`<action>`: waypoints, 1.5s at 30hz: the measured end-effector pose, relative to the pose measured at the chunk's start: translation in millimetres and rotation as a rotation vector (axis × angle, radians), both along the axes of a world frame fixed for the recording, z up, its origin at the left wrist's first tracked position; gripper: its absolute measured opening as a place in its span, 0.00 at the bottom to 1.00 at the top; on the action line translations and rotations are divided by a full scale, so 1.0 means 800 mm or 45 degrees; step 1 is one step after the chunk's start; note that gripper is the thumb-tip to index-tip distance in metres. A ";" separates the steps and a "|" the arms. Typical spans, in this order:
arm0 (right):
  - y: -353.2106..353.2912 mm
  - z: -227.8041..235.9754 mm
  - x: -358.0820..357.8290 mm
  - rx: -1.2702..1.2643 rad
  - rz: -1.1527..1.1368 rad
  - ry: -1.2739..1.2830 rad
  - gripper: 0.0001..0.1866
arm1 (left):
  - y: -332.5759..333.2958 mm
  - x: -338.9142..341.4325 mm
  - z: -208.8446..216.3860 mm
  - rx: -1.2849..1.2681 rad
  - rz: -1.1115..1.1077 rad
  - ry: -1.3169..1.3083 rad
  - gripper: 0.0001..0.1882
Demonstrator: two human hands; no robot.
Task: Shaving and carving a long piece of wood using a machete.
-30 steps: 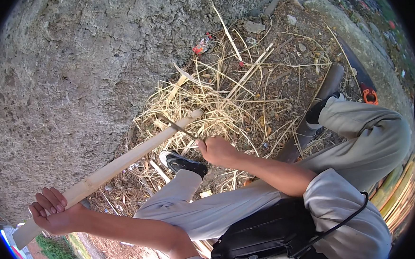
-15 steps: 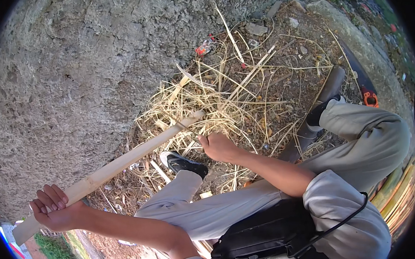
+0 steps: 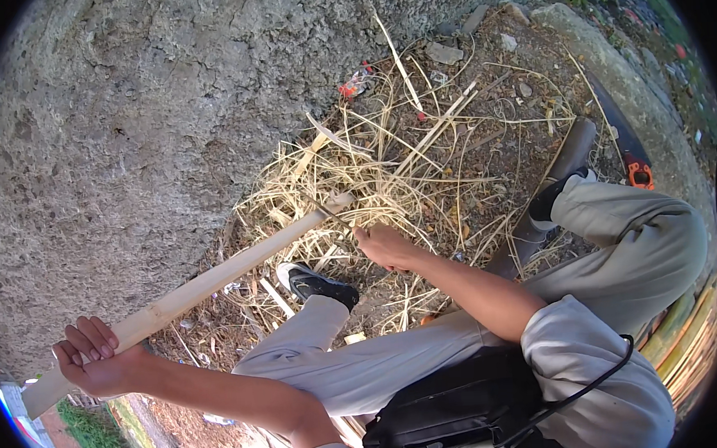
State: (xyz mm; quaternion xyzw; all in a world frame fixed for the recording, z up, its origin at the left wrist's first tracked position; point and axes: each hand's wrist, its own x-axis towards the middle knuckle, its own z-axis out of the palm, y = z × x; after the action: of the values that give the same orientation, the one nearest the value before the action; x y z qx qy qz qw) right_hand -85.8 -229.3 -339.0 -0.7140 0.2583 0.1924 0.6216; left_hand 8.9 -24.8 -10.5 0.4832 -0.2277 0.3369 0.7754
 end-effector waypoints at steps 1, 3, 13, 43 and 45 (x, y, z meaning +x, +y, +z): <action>0.006 -0.008 -0.002 -0.091 0.055 -0.091 0.34 | 0.002 0.000 -0.002 0.009 -0.020 0.001 0.20; 0.025 -0.066 -0.007 -0.387 -0.036 -0.251 0.34 | 0.003 -0.001 0.000 0.018 -0.040 -0.004 0.20; -0.003 -0.115 -0.021 -0.278 -0.009 -0.006 0.37 | -0.008 -0.015 -0.003 -0.041 0.063 0.004 0.20; 0.074 0.014 -0.020 -0.463 0.059 -0.550 0.32 | 0.084 -0.060 0.031 0.018 -0.065 -0.193 0.17; 0.071 -0.001 -0.022 -0.574 -0.044 -0.582 0.31 | 0.103 -0.090 0.037 0.025 -0.091 -0.188 0.18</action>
State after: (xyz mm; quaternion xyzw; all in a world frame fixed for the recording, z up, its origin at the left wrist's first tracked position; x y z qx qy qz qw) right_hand -103.6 -172.7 -339.9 -0.8541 0.1601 -0.0456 0.4928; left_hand -63.4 57.2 19.3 0.4562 -0.3048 0.3416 0.7631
